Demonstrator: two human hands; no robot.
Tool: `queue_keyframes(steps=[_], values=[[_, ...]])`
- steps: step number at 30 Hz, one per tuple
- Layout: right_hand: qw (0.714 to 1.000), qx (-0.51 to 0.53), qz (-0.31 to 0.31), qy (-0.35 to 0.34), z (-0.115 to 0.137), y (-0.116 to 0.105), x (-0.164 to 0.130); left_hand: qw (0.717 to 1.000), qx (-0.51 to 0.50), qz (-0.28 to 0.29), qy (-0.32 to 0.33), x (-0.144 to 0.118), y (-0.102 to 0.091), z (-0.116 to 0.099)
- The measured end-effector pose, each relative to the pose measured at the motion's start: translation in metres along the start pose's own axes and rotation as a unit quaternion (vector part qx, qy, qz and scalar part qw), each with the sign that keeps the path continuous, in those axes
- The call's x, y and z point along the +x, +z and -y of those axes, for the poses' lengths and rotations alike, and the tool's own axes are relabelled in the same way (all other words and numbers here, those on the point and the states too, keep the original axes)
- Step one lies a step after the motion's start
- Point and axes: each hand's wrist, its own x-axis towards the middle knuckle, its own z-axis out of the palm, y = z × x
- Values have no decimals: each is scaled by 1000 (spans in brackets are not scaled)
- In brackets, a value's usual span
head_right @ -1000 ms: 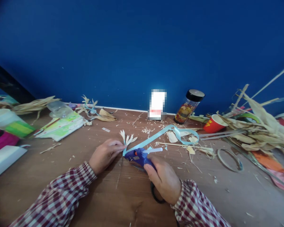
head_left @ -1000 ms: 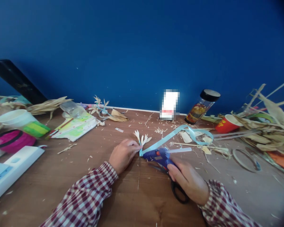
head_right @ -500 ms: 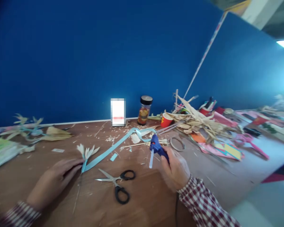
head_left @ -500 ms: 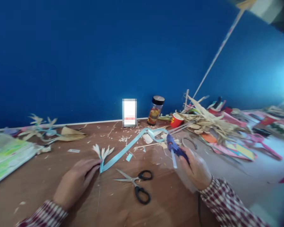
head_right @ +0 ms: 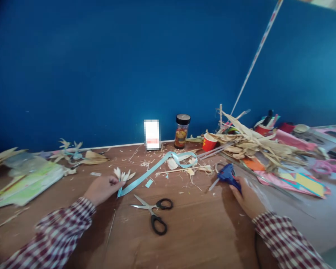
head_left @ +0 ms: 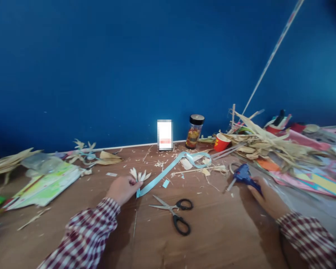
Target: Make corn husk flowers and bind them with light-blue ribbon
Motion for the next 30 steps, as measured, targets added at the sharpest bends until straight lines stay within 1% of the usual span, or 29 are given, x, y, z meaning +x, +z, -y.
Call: queue_keyframes(steps=[2,3,4,6,7,8,9,10,11,12,13,14,15,16,17,18,19,20,21,22,23,24,25,27,30], values=[[996,73,40,-23,-12,-2,-1,1000,-24,6,-18,3,0,0],[994,99,41,-16,-17,-5,-2,999,-38,7,-26,3,0,1],[994,106,36,7,-21,-10,-3,998,-51,10,-33,2,-1,2],[995,83,-16,56,-21,-24,-5,995,-81,19,-48,-2,-3,4],[994,64,-52,74,-15,-33,-6,991,-114,24,-64,-5,-4,4],[991,65,-76,83,-3,-41,-7,983,-162,27,-85,-8,-5,3],[989,94,-73,86,15,-49,-9,969,-222,30,-108,-11,-6,2],[985,146,-46,74,38,-55,-12,947,-291,35,-130,-14,-7,1],[978,205,1,49,65,-58,-16,921,-358,41,-147,-17,-8,-1],[961,263,83,24,96,-59,-20,898,-409,48,-156,-19,-9,-4],[930,326,169,9,128,-57,-25,881,-443,55,-157,-22,-10,-7],[878,399,264,3,160,-51,-29,869,-467,63,-155,-24,-12,-10],[813,471,342,4,189,-42,-33,859,-485,69,-152,-27,-13,-12],[755,526,392,10,216,-32,-36,850,-501,73,-148,-29,-14,-15],[703,572,422,22,239,-20,-37,840,-518,79,-143,-32,-15,-17],[657,612,435,65,258,-8,-37,828,-537,87,-138,-35,-15,-19],[613,646,439,122,273,3,-35,816,-555,95,-134,-37,-15,-20],[572,672,442,159,285,12,-33,805,-569,105,-131,-40,-14,-20],[539,694,446,172,293,20,-30,795,-580,115,-132,-42,-13,-20],[516,709,443,187,299,26,-27,787,-589,124,-135,-43,-11,-19],[505,718,437,199,303,30,-25,781,-595,131,-140,-44,-9,-19],[504,721,428,208,305,34,-23,777,-597,134,-147,-45,-6,-18],[511,720,417,215,306,36,-21,777,-596,135,-154,-45,-3,-17],[541,712,392,217,306,39,-21,787,-581,126,-167,-45,2,-16],[597,689,357,203,304,44,-23,820,-537,92,-176,-44,10,-16]])
